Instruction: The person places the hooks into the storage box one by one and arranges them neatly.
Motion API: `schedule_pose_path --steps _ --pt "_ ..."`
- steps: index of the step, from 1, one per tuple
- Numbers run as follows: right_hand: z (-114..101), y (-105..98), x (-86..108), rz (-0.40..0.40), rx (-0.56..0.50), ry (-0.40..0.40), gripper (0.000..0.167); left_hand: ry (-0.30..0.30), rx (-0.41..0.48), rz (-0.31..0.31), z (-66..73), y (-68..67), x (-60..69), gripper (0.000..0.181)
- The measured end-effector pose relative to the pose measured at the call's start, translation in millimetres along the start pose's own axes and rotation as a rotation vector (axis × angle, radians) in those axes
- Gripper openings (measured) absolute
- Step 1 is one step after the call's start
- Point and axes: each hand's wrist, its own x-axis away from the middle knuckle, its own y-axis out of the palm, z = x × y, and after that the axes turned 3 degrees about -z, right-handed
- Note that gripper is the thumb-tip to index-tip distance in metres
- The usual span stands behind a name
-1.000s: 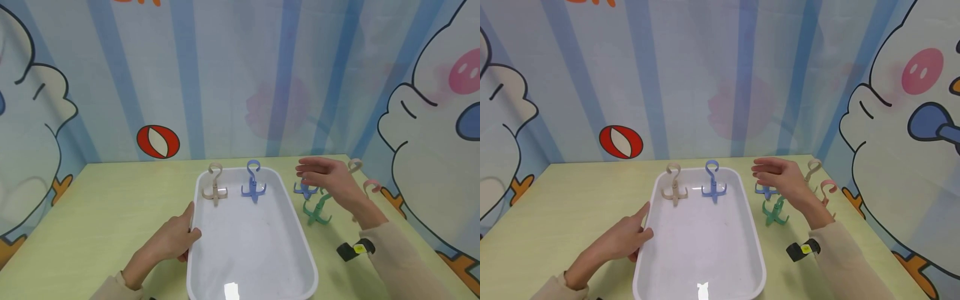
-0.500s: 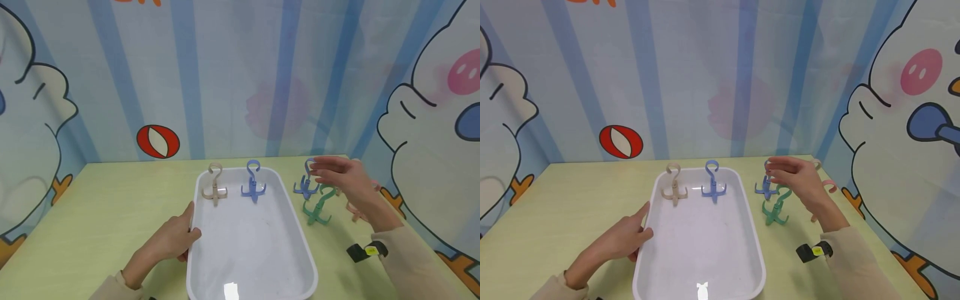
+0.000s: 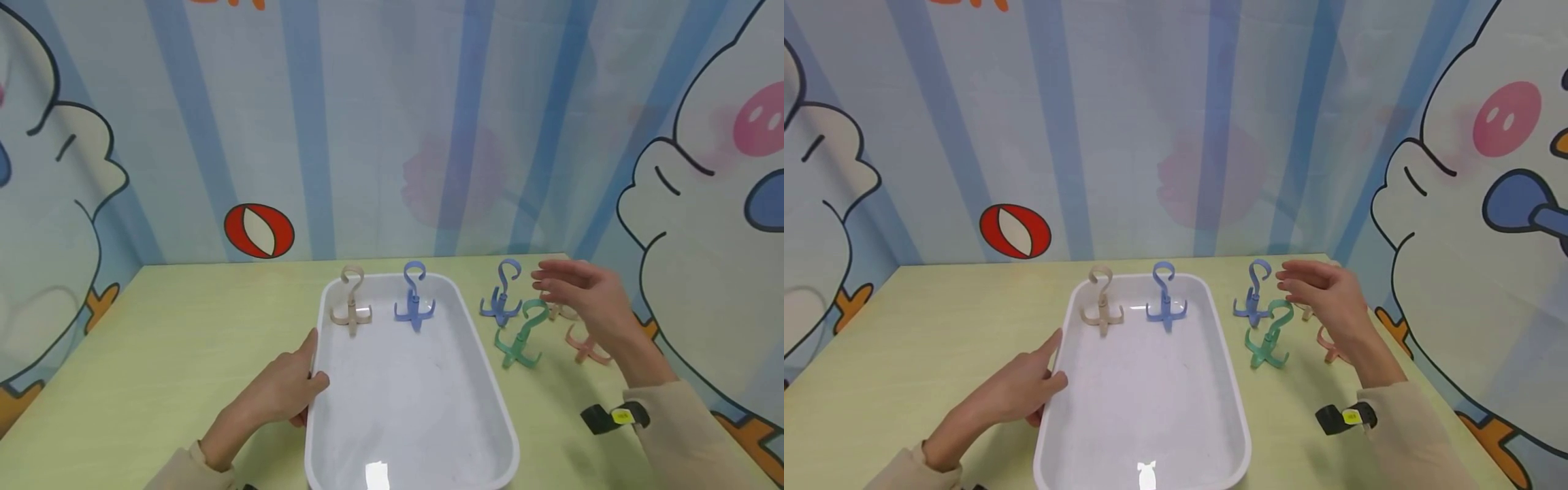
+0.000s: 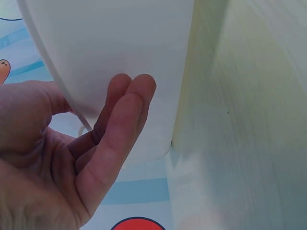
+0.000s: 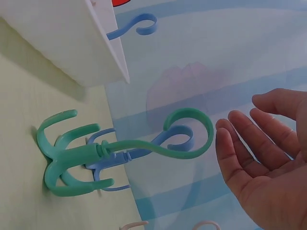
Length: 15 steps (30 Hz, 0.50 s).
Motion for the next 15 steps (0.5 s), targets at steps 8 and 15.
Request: schedule_pose_path --steps 8,15 --pt "12 -4 4.4 0.016 0.1 0.07 0.042 -0.005 0.004 0.003 0.5 -0.2 0.5 0.083" --pt "20 -6 7.7 0.001 0.107 0.092 0.048 0.001 0.006 0.002 0.6 0.0 0.1 0.083"
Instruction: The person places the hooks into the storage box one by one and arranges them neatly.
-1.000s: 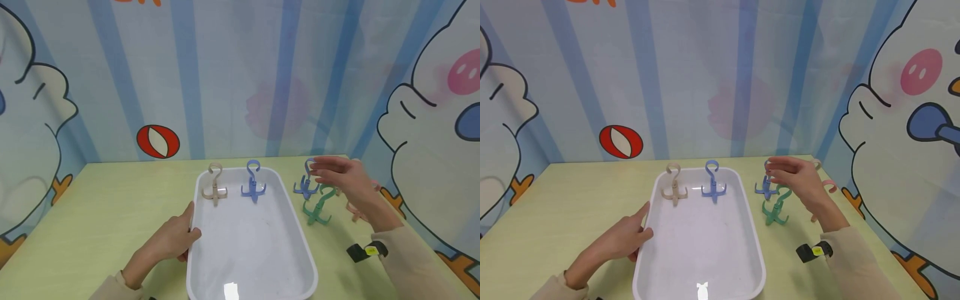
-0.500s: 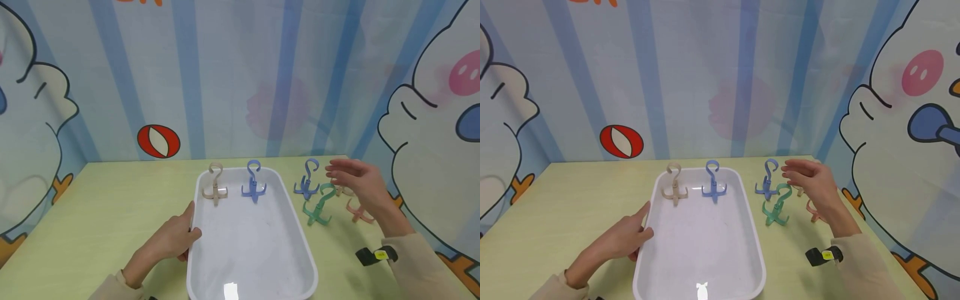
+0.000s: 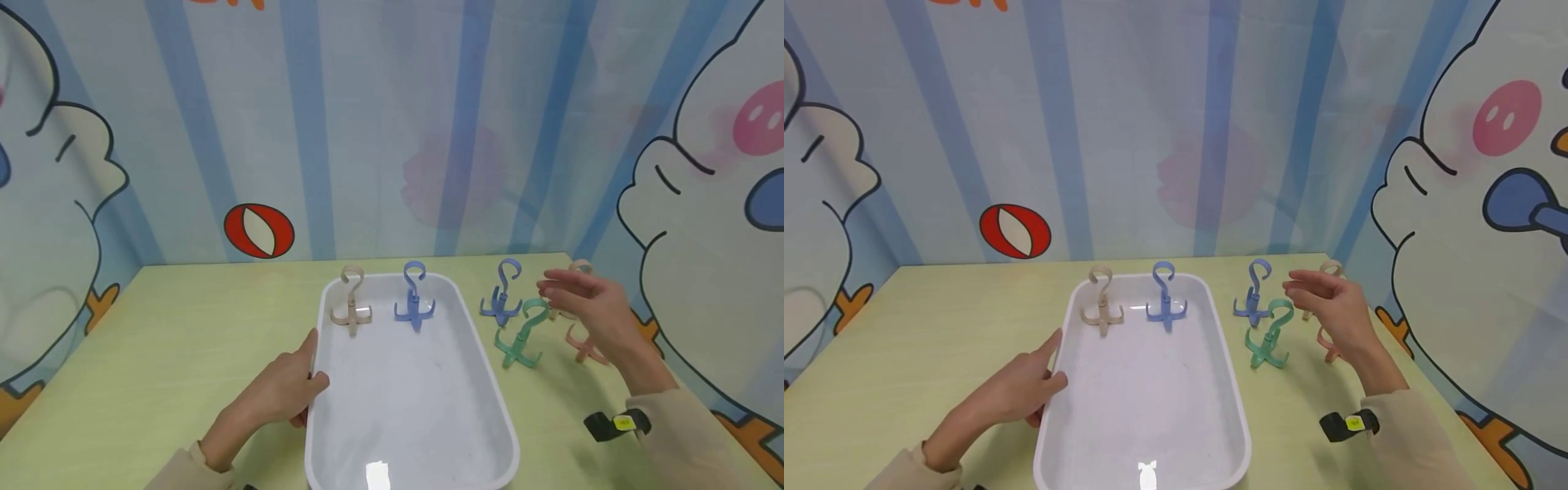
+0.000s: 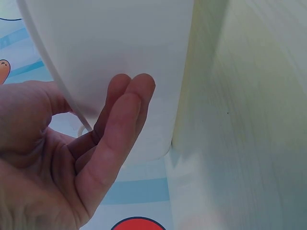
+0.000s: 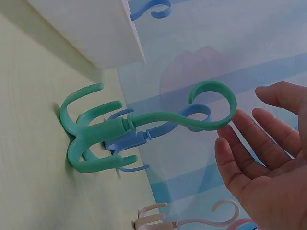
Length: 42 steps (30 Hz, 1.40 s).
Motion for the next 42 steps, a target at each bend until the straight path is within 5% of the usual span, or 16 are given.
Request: schedule_pose_path --steps 16,26,42 --pt "31 1 -3.9 -0.16 0.004 0.157 0.069 -0.002 0.003 0.015 -1.2 1.5 -0.5 0.083" --pt "42 6 -3.1 -0.172 0.012 0.139 0.076 -0.002 -0.012 0.013 -1.0 0.7 -0.1 0.083" --pt "49 20 -9.1 -0.204 -0.094 0.048 0.052 -0.013 -0.012 0.007 -1.6 1.1 -1.4 0.082"
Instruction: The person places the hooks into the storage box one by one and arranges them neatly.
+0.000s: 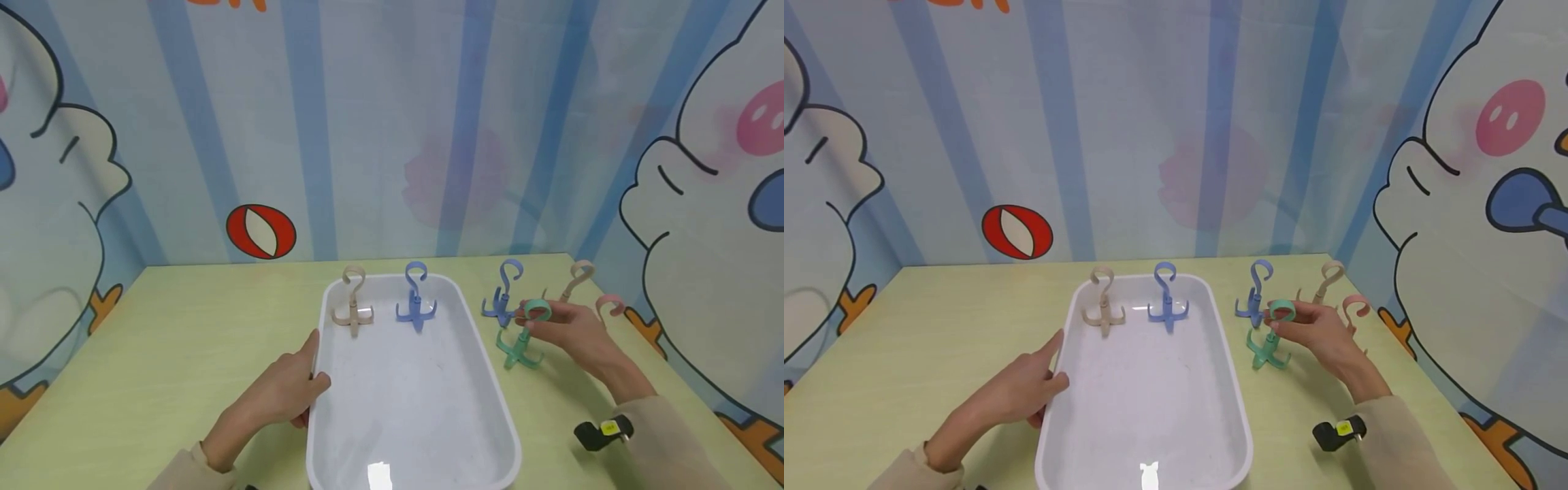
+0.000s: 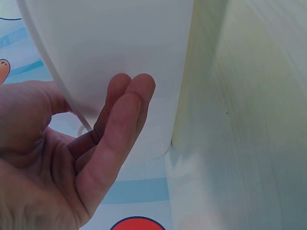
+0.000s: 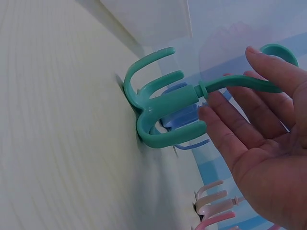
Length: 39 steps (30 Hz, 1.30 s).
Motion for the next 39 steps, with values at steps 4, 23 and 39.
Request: schedule_pose_path --steps 4,23,39 --pt "-1.0 1.0 -1.1 -0.002 0.013 0.011 0.05 0.003 0.0 0.004 0.4 -0.1 0.1 0.082" --pt "-1.6 5.0 -7.7 -0.032 -0.178 -0.016 0.046 -0.001 0.026 -0.007 0.3 -0.2 1.6 0.084" --pt "-3.3 2.8 -7.7 -0.039 -0.183 -0.023 0.045 0.001 0.029 -0.005 1.7 -0.3 1.4 0.083"
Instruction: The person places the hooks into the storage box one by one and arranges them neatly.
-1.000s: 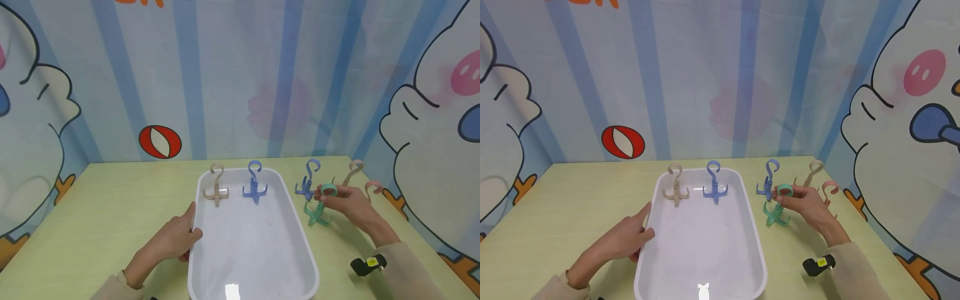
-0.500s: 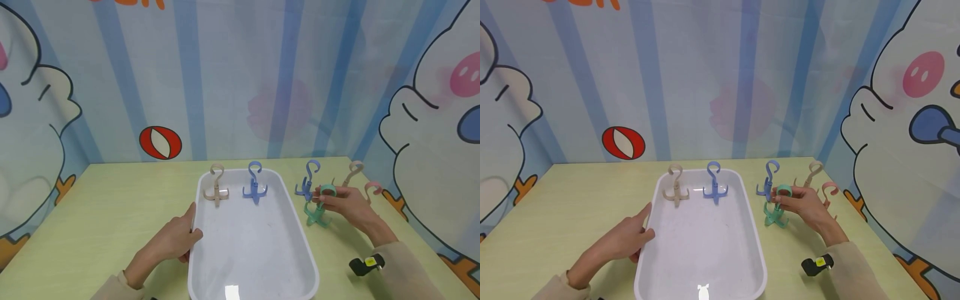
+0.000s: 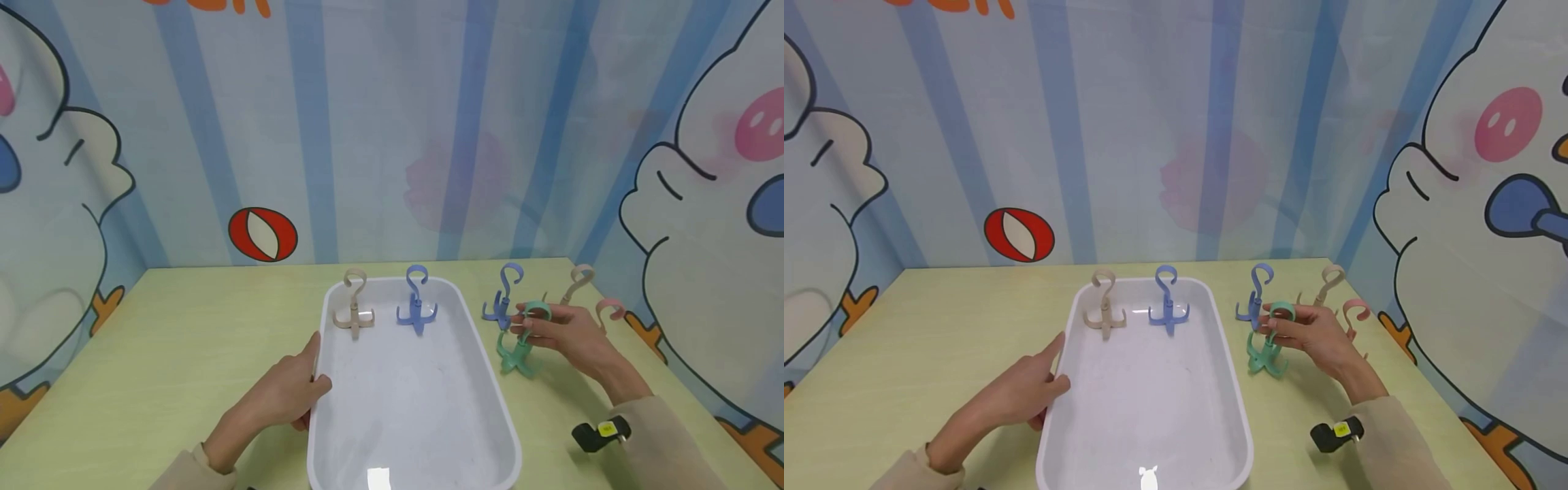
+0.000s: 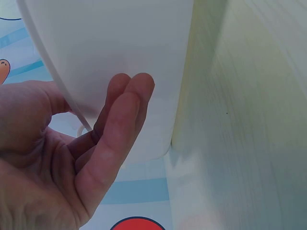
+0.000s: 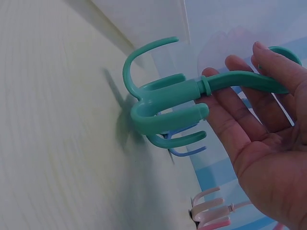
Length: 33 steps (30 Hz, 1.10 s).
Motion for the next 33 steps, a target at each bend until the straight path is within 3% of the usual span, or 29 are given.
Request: schedule_pose_path --steps 4,14,33 --pt "-4 0 1.4 0.002 0.029 0.002 0.054 -0.001 -0.001 0.001 0.3 0.0 0.0 0.083" --pt "-12 0 1.1 -0.019 0.042 -0.027 0.048 -0.006 -0.004 0.003 0.9 0.2 0.0 0.083" --pt "-29 1 -1.1 -0.032 0.108 -0.044 0.054 -0.004 -0.015 0.0 0.8 0.2 0.4 0.084"
